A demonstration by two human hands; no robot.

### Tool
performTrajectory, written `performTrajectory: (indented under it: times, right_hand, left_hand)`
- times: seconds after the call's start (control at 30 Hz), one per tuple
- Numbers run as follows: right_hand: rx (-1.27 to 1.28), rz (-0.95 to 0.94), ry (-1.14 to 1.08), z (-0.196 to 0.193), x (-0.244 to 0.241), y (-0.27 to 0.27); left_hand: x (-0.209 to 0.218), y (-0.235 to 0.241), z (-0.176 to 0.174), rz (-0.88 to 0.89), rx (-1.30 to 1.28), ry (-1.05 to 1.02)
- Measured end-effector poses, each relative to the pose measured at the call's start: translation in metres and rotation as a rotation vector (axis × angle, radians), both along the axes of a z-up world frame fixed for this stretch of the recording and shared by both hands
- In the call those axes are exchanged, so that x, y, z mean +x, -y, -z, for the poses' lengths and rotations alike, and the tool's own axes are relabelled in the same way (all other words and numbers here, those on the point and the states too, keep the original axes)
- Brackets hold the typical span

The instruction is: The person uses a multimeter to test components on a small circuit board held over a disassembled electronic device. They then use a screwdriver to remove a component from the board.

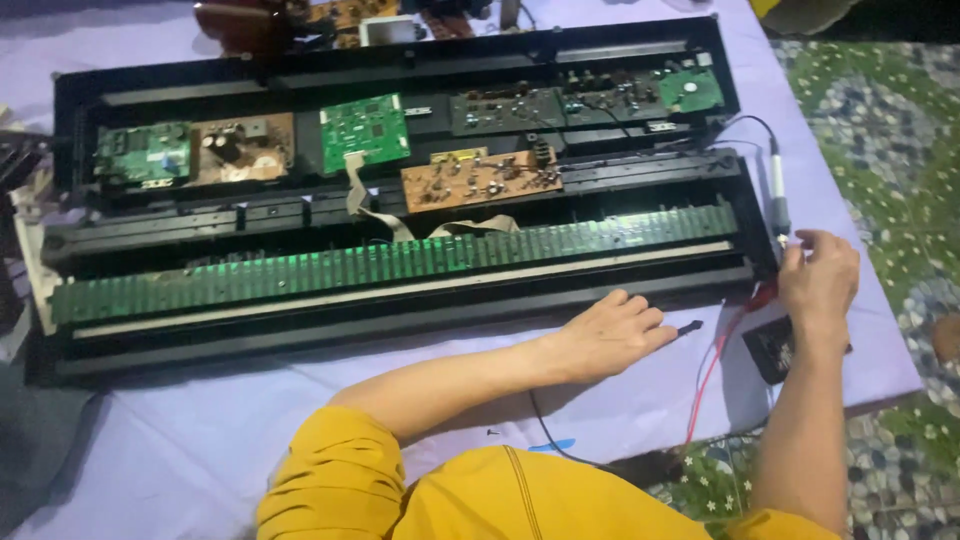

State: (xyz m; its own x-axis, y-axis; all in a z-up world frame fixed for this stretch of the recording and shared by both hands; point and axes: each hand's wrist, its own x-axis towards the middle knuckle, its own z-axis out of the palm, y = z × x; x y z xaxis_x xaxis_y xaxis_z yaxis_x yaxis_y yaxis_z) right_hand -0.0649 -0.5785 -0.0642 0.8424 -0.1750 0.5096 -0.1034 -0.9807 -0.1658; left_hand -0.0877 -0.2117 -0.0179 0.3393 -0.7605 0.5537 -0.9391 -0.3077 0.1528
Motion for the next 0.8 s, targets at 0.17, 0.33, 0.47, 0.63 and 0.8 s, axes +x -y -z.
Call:
performTrajectory:
  times: [0.17, 0.33, 0.47, 0.63, 0.8]
  right_hand:
    - [0.006, 0.029, -0.125, 0.005, 0.057, 0.010]
    - [0.206, 0.212, -0.332, -0.020, 0.082, -0.008]
    - [-0.044, 0.206, -0.224, 0.014, 0.101, 0.021]
    - [0.019, 0.322, -0.355, 0.010, 0.118, 0.026]
    - [-0.003, 0.335, -0.477, 0.022, 0.124, 0.062]
  left_hand:
    - [0.014, -0.059, -0.020, -0.009, -0.084, -0.146]
    - [0.017, -0.116, -0.061, -0.029, -0.180, -0.272]
    - [-0.003, -0.146, -0.126, 0.141, -0.276, -0.333]
    - [-0.036, -0.190, -0.211, 0.406, -0.297, -0.272]
    - [-0.034, -0.199, -0.224, 0.484, -0.257, -0.303]
